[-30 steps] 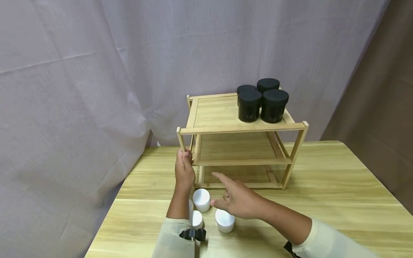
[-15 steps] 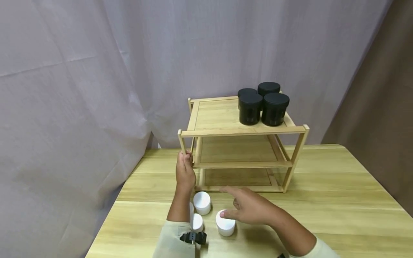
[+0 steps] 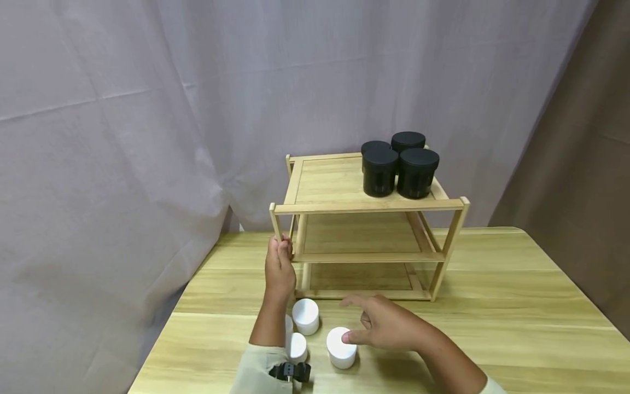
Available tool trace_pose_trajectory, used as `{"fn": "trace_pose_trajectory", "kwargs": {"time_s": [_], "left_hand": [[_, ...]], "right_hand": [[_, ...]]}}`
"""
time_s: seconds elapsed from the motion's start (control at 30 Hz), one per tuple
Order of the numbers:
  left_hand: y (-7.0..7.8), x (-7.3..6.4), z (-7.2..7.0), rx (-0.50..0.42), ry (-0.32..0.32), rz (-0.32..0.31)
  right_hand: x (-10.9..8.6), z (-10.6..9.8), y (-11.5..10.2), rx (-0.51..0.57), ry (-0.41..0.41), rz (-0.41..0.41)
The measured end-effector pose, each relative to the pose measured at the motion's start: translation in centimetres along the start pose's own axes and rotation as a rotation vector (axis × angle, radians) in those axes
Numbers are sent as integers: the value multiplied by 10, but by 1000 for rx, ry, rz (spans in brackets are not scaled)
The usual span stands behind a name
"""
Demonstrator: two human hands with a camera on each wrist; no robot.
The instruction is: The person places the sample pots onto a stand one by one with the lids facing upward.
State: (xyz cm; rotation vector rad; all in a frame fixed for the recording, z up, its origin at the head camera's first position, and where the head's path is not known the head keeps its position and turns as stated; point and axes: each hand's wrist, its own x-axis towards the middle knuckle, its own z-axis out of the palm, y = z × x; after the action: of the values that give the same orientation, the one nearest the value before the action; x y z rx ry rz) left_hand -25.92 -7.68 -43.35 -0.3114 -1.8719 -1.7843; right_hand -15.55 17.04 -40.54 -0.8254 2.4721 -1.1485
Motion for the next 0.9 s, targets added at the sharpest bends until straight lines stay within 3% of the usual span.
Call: {"fn": "trace_pose_trajectory", "kwargs": {"time_s": [0.17, 0.3, 0.57, 0.73, 0.9], "left_hand": [[4, 0, -2, -13, -45, 36], [9, -1, -6, -13, -38, 45], [20, 5, -5, -148, -55, 70], [22, 7, -4, -114, -46, 67], [22, 8, -1, -71, -40, 28]], "right_hand": [[-1, -2, 1, -11, -16, 16], [0, -1, 2, -1, -31, 22], [1, 6, 7, -13, -97, 60], [3, 10, 11, 13, -117, 80], [5, 15, 17, -38, -130, 91]]}}
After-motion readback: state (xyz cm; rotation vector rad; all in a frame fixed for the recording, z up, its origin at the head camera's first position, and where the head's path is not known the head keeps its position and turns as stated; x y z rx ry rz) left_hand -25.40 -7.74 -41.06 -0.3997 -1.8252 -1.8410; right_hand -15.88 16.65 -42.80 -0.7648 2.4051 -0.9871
